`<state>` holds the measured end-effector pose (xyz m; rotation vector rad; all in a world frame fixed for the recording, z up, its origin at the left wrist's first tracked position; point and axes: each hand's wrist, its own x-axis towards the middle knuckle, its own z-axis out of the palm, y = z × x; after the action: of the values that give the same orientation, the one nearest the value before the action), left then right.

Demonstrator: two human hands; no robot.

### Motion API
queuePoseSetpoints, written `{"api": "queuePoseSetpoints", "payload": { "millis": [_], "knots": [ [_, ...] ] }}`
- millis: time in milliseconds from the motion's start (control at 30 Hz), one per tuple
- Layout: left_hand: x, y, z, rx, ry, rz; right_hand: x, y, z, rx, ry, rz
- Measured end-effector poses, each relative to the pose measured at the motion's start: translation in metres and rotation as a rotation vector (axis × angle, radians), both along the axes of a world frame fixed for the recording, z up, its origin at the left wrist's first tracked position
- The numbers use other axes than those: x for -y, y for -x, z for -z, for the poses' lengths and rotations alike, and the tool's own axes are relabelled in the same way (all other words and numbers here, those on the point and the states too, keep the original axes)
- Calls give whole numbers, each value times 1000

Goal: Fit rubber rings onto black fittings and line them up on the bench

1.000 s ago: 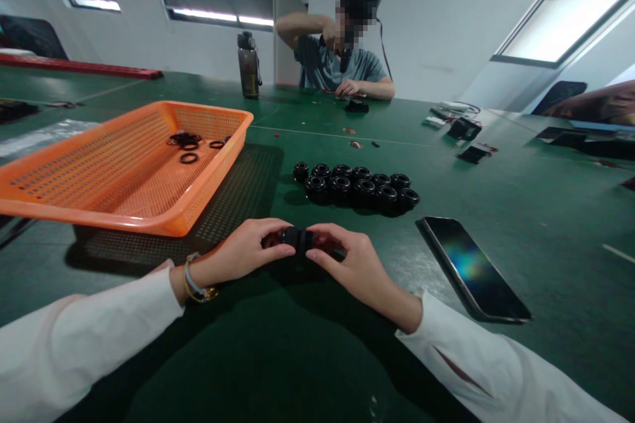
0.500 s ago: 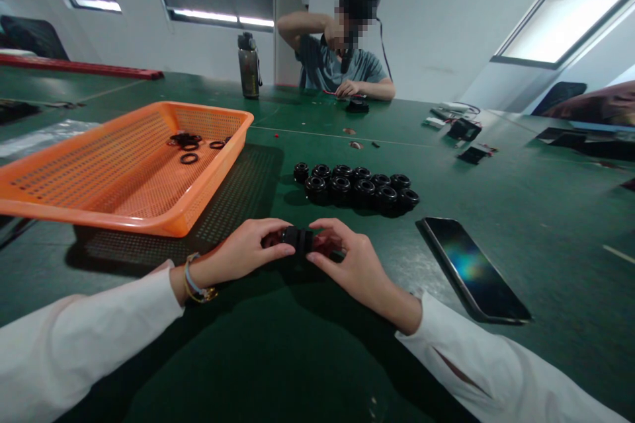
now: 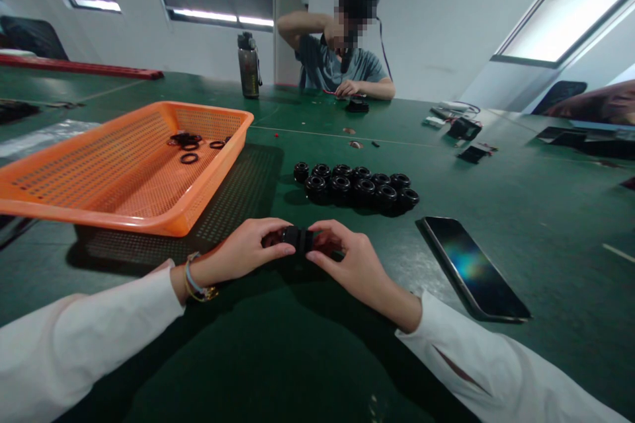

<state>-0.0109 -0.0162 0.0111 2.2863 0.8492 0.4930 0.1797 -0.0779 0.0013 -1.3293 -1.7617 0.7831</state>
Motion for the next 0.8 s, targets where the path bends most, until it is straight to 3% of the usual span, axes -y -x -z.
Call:
{"api": "queuePoseSetpoints", "payload": {
  "millis": [800],
  "knots": [
    [1, 0, 0, -13, 1, -16, -1, 1, 1, -6, 13, 15]
  ]
}}
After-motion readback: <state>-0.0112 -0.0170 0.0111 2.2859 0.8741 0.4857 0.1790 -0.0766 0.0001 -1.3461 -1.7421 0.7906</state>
